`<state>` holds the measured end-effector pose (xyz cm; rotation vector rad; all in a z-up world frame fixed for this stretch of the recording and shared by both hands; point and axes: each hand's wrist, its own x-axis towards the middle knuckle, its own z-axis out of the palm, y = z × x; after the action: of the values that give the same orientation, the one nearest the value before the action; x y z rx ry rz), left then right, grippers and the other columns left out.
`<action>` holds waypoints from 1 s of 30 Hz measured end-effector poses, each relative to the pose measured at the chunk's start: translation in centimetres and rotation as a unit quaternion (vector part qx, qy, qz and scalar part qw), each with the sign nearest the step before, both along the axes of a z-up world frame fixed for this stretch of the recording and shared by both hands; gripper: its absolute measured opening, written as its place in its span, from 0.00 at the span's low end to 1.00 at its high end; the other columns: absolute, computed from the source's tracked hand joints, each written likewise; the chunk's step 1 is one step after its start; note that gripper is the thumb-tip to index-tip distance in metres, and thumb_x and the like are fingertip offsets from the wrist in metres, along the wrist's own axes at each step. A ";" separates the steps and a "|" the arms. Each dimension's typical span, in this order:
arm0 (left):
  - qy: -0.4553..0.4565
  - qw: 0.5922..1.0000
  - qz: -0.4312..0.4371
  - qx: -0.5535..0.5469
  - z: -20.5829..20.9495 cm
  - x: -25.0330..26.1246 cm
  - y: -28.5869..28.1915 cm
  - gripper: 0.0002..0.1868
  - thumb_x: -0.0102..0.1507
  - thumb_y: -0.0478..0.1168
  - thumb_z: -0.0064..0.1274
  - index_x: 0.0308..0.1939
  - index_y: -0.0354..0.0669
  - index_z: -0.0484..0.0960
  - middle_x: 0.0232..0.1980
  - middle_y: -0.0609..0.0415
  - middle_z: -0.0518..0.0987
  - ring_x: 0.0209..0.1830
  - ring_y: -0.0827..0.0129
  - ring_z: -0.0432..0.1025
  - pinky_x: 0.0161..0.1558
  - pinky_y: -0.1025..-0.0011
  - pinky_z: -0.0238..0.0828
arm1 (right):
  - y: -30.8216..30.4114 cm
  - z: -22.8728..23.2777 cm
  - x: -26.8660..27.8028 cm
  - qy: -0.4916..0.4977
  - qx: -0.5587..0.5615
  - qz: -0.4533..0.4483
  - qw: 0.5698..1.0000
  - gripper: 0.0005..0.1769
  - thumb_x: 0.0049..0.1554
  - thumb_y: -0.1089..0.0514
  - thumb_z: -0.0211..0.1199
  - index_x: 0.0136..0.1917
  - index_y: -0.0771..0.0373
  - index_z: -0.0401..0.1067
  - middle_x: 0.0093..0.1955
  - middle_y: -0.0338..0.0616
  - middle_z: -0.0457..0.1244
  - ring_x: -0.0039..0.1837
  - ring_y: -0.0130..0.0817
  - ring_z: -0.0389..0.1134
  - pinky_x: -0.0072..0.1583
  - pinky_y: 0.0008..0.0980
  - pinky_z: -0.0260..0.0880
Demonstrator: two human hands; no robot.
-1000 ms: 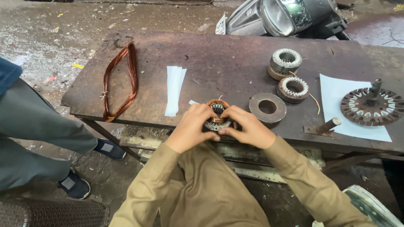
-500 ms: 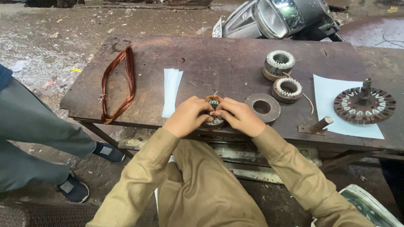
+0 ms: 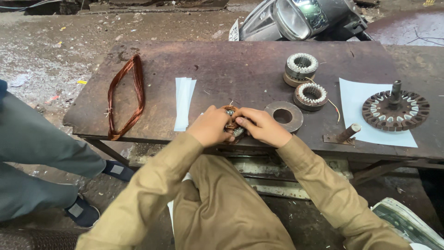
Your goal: The person winds copper wire around a motor stator core, tucks the ends into slots, and secures the winding with white tape. They also cut strips of white tape with scissors and handle a bundle of copper wire.
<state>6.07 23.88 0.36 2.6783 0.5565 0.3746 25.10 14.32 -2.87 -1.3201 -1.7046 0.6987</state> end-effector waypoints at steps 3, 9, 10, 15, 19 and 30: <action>0.104 0.994 -0.021 0.028 0.9 0.8 1.4 0.21 0.55 0.48 0.68 0.48 0.44 0.83 0.46 0.43 0.83 0.47 0.46 0.77 0.49 0.54 0.73 | -0.5 0.7 0.2 -0.025 0.031 0.034 0.999 0.16 0.61 0.55 0.62 0.61 0.61 0.71 0.48 0.38 0.68 0.39 0.23 0.61 0.42 0.29 0.63; -0.088 0.986 -0.060 0.131 -0.7 -1.4 0.2 0.20 0.59 0.34 0.53 0.56 0.39 0.79 0.43 0.42 0.80 0.44 0.45 0.76 0.42 0.53 0.72 | -1.0 1.0 -0.9 -0.080 0.116 0.007 0.990 0.22 0.55 0.56 0.70 0.61 0.62 0.71 0.51 0.44 0.68 0.38 0.33 0.63 0.42 0.31 0.66; -0.104 0.982 -0.043 0.153 -1.3 -1.9 -0.4 0.19 0.60 0.32 0.51 0.56 0.38 0.79 0.40 0.43 0.80 0.43 0.46 0.76 0.42 0.53 0.72 | -1.1 0.8 -1.1 -0.096 0.149 0.002 0.984 0.20 0.56 0.57 0.69 0.61 0.62 0.71 0.51 0.45 0.67 0.42 0.36 0.65 0.44 0.32 0.66; -0.228 0.955 0.032 0.186 -3.1 -2.7 -3.1 0.16 0.61 0.30 0.47 0.52 0.39 0.80 0.42 0.45 0.79 0.42 0.49 0.75 0.43 0.56 0.72 | -1.0 -0.2 -1.9 -0.205 0.243 -0.064 0.946 0.15 0.57 0.58 0.67 0.58 0.59 0.73 0.49 0.46 0.68 0.45 0.49 0.68 0.48 0.38 0.66; -0.208 0.962 0.073 0.159 -2.8 -2.2 -2.3 0.13 0.64 0.33 0.52 0.52 0.43 0.83 0.43 0.47 0.81 0.43 0.50 0.76 0.45 0.59 0.73 | -0.8 -0.2 -1.7 -0.167 0.196 -0.074 0.963 0.15 0.56 0.59 0.68 0.57 0.60 0.75 0.47 0.44 0.70 0.44 0.40 0.69 0.47 0.33 0.67; -0.106 0.988 0.108 -0.022 -2.8 1.4 4.3 0.22 0.54 0.38 0.65 0.52 0.38 0.82 0.49 0.40 0.81 0.52 0.46 0.76 0.53 0.57 0.72 | 4.3 1.0 2.6 -0.036 0.018 -0.035 0.999 0.23 0.52 0.50 0.75 0.57 0.64 0.76 0.45 0.44 0.71 0.47 0.31 0.71 0.50 0.31 0.72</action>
<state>7.48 28.13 -2.40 2.5011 0.7810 0.6905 27.68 18.64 -1.86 -1.3867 -1.7112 0.5847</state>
